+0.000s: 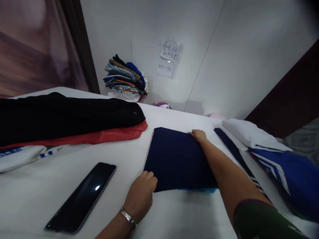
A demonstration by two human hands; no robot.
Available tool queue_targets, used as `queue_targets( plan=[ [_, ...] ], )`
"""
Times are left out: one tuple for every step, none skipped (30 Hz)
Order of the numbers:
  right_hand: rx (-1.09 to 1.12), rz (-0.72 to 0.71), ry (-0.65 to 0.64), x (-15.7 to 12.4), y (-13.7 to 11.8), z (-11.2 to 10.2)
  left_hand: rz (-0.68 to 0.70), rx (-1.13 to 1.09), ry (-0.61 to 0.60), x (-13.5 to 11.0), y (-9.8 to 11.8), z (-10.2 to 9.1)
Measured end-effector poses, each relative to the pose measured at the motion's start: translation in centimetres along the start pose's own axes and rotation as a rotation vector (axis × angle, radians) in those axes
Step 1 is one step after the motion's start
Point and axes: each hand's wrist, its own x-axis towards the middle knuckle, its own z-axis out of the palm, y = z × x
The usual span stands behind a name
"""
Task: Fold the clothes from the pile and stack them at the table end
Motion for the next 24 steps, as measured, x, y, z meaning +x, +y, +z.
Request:
queue_targets(
  plan=[
    [0.007, 0.010, 0.002, 0.0, 0.1, 0.1, -0.001, -0.001, -0.003, 0.0, 0.1, -0.1],
    [0.015, 0.024, 0.002, 0.0, 0.2, 0.1, -0.003, 0.001, -0.008, 0.1, 0.2, -0.2],
    [0.026, 0.041, 0.001, 0.0, 0.4, -0.1, -0.007, 0.005, -0.015, 0.1, 0.3, -0.3],
    [0.037, 0.061, 0.001, 0.1, 0.5, -0.4, -0.012, 0.009, -0.021, 0.1, 0.4, -0.4],
    [0.049, 0.081, 0.004, 0.1, 0.6, -0.8, -0.019, 0.012, -0.026, 0.1, 0.4, -0.4],
    [0.059, 0.096, 0.011, 0.0, 0.4, -1.3, -0.024, 0.015, -0.028, 0.1, 0.5, -0.5],
    [0.068, 0.104, 0.025, -0.1, 0.0, -1.9, -0.024, 0.017, -0.028, 0.1, 0.5, -0.5],
    [0.075, 0.101, 0.044, -0.4, -0.6, -2.3, -0.020, 0.019, -0.025, 0.1, 0.5, -0.4],
    [0.086, 0.076, 0.067, -0.9, -1.4, -2.7, -0.012, 0.021, -0.022, 0.1, 0.5, -0.4],
    [0.107, 0.022, 0.094, -1.5, -2.3, -2.8, -0.005, 0.025, -0.019, 0.1, 0.4, -0.4],
    [0.135, -0.055, 0.114, -2.3, -3.2, -2.8, 0.000, 0.030, -0.020, 0.1, 0.4, -0.3],
    [0.171, -0.152, 0.121, -3.1, -3.9, -2.5, 0.002, 0.037, -0.022, 0.1, 0.3, -0.3],
    [0.203, -0.234, 0.098, -3.9, -4.4, -2.1, 0.000, 0.044, -0.023, 0.1, 0.3, -0.2],
    [0.227, -0.277, 0.050, -4.7, -4.6, -1.5, 0.003, 0.048, -0.023, 0.2, 0.3, -0.2],
    [0.238, -0.269, -0.011, -5.3, -4.4, -0.9, 0.010, 0.048, -0.024, 0.2, 0.3, -0.2],
    [0.235, -0.209, -0.072, -5.7, -4.0, -0.3, 0.019, 0.045, -0.025, 0.2, 0.4, -0.1],
    [0.226, -0.125, -0.116, -5.9, -3.4, 0.3, 0.030, 0.040, -0.029, 0.2, 0.4, -0.1],
    [0.216, -0.041, -0.134, -5.9, -2.8, 0.7, 0.040, 0.034, -0.036, 0.3, 0.4, -0.1],
    [0.210, 0.020, -0.130, -5.8, -2.2, 1.1, 0.046, 0.030, -0.043, 0.3, 0.5, 0.0],
    [0.210, 0.054, -0.118, -5.7, -1.7, 1.3, 0.046, 0.030, -0.049, 0.3, 0.5, 0.0],
    [0.216, 0.066, -0.109, -5.5, -1.4, 1.4, 0.044, 0.033, -0.053, 0.4, 0.5, 0.0],
    [0.227, 0.066, -0.106, -5.3, -1.2, 1.4, 0.044, 0.036, -0.053, 0.4, 0.5, 0.1],
    [0.240, 0.062, -0.109, -5.3, -1.2, 1.4, 0.047, 0.040, -0.049, 0.4, 0.4, 0.1],
    [0.253, 0.058, -0.114, -5.2, -1.2, 1.4, 0.050, 0.043, -0.042, 0.5, 0.4, 0.1]
  ],
)
